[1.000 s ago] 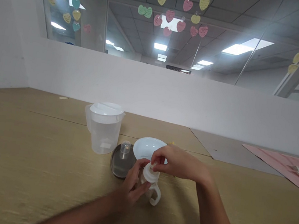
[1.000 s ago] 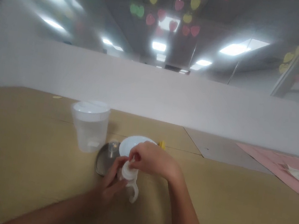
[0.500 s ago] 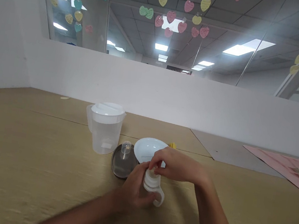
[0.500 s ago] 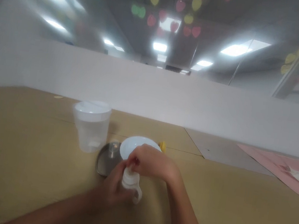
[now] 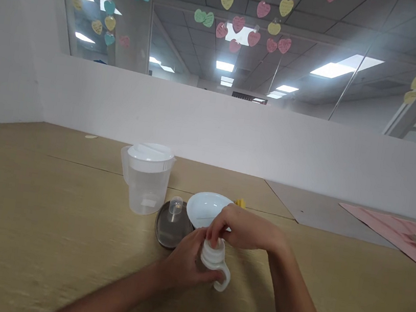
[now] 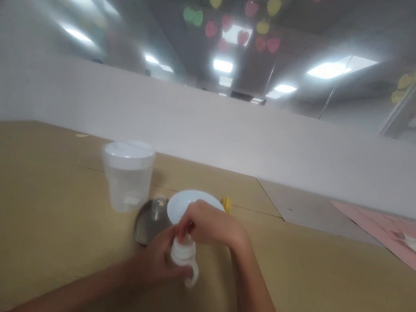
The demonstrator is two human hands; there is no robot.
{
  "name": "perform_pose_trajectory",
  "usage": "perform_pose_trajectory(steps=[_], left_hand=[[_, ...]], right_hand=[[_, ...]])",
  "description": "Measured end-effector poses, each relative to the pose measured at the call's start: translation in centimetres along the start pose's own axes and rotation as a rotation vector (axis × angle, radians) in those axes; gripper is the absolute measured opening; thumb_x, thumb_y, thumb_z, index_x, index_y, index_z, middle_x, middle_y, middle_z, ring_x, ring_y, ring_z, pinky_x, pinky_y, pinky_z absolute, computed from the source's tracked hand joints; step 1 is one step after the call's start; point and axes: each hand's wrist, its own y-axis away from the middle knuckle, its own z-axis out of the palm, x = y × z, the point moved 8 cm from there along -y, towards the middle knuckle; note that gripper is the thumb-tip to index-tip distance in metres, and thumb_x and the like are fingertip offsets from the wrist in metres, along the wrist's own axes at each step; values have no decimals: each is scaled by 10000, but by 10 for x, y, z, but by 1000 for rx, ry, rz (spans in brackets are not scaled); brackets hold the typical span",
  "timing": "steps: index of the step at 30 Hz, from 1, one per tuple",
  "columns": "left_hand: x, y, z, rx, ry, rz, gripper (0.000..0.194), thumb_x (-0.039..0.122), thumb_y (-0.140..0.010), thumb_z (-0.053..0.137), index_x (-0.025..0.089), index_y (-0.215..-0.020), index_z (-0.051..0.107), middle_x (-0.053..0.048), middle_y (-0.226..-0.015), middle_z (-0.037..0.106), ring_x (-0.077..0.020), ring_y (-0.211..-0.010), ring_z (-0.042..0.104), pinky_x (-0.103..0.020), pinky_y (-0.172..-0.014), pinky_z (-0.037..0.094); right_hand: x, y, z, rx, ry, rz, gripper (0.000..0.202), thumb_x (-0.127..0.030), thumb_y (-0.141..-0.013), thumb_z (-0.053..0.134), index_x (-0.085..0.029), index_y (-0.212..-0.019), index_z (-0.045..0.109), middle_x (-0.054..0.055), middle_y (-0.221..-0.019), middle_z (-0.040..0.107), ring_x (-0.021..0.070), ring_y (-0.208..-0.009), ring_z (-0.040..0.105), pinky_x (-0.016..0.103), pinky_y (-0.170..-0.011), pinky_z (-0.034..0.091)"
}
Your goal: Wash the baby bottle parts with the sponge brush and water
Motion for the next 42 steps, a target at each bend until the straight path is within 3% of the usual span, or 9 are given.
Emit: perform_pose_trajectory(steps=[14,20,25,31,34,36,39,42], left_hand=[[-2,-1,0,-4,-48,-14,665,440,-579,695,197,-1135,421,-70,-1102,529,-243,-994,497,-380,-871,409],[-4,-1,1,-17,-45,-40,649,409,-569,704,193,-1120,438,-70,-1074,543,-247,-969,512,-390,-849,419],[-7,-2,-3,39,-55,-30,646,379,-572,705,209,-1134,435,-56,-1075,549,-238,-975,513,-374,-845,420],[-2,-5,-7,49,-86,23,610,369,-566,711,217,-1106,473,-41,-1074,556,-228,-985,508,-360,-863,408],[-2,-5,-7,42,-113,19,642,390,-558,713,225,-1128,469,-47,-1110,545,-235,-1005,501,-367,-882,397],[-4,-5,-7,44,-120,6,657,406,-553,712,224,-1135,466,-54,-1127,537,-243,-1023,495,-376,-894,392],[-7,-5,-7,43,-102,-18,683,404,-549,713,211,-1149,450,-58,-1100,551,-249,-1021,505,-382,-885,406],[-7,-6,-7,38,-86,-28,681,402,-538,721,198,-1132,456,-60,-1068,565,-253,-997,521,-383,-857,427]], right_hand=[[4,2,-4,76,-9,103,257,-106,-638,484,-208,-833,615,-10,-774,625,104,-670,537,176,-512,352],[4,3,-4,110,60,129,182,-97,-620,489,-194,-745,578,-20,-706,585,83,-606,491,178,-493,310],[10,1,-7,163,135,277,64,-198,-684,487,-176,-672,546,-20,-603,524,69,-506,408,200,-433,224],[7,-7,-10,177,271,356,349,-412,-741,490,-154,-507,495,-9,-499,430,70,-465,339,233,-431,179],[7,-5,-10,170,255,345,331,-463,-715,518,-161,-585,558,1,-545,487,86,-501,400,226,-439,208],[6,-3,-11,188,216,307,279,-451,-673,568,-182,-738,600,7,-647,548,101,-563,457,213,-459,247],[2,-2,-8,148,160,234,285,-334,-652,586,-224,-915,587,5,-764,587,115,-641,503,200,-499,294],[0,-6,-2,95,183,218,271,-231,-662,534,-228,-929,583,8,-776,600,126,-667,520,204,-517,306]])
